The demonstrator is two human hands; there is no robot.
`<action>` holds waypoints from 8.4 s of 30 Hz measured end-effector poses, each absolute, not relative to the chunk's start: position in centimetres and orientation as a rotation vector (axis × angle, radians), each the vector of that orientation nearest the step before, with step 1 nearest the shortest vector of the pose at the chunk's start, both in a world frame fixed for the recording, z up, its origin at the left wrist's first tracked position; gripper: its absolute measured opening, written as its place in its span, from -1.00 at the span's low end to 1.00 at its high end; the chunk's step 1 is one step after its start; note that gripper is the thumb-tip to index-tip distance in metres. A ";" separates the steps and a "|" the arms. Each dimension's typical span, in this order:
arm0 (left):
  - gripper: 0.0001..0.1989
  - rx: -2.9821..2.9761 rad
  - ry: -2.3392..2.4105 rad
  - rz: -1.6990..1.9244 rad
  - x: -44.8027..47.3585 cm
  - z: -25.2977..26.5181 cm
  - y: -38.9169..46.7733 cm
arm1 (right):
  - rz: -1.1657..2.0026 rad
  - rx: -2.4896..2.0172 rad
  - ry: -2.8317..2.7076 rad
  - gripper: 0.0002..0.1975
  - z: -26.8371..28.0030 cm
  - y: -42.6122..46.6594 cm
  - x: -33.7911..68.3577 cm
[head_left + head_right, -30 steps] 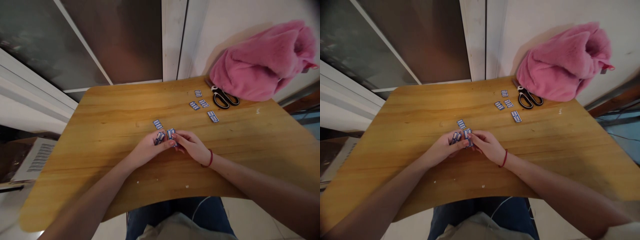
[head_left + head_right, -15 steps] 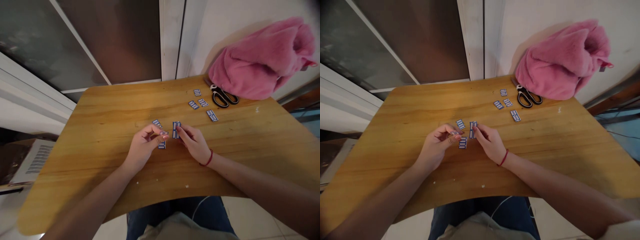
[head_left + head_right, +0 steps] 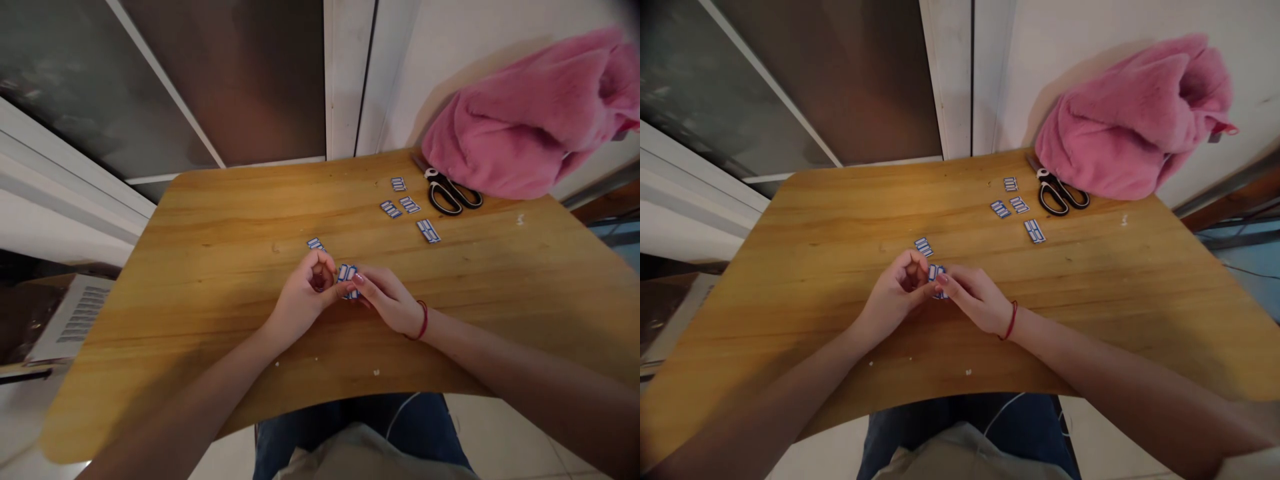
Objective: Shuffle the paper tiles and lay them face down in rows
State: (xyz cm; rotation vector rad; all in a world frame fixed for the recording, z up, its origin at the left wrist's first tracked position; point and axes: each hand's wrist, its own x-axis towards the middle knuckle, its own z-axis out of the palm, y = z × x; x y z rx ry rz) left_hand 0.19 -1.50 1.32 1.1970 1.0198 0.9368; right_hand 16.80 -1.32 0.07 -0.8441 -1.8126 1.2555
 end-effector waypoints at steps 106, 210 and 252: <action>-0.72 1.141 1.136 0.898 -1.7 2.1 0.3 | 1.586 -1.088 -1.445 -0.54 -0.1 -0.6 16.0; -0.89 2.091 1.389 0.623 -2.3 -1.2 3.0 | 0.582 -1.422 -2.257 -0.77 -1.0 2.6 17.3; -0.83 2.023 1.219 0.332 -4.0 0.9 2.3 | 0.139 -1.898 -1.910 -0.75 1.7 2.9 20.5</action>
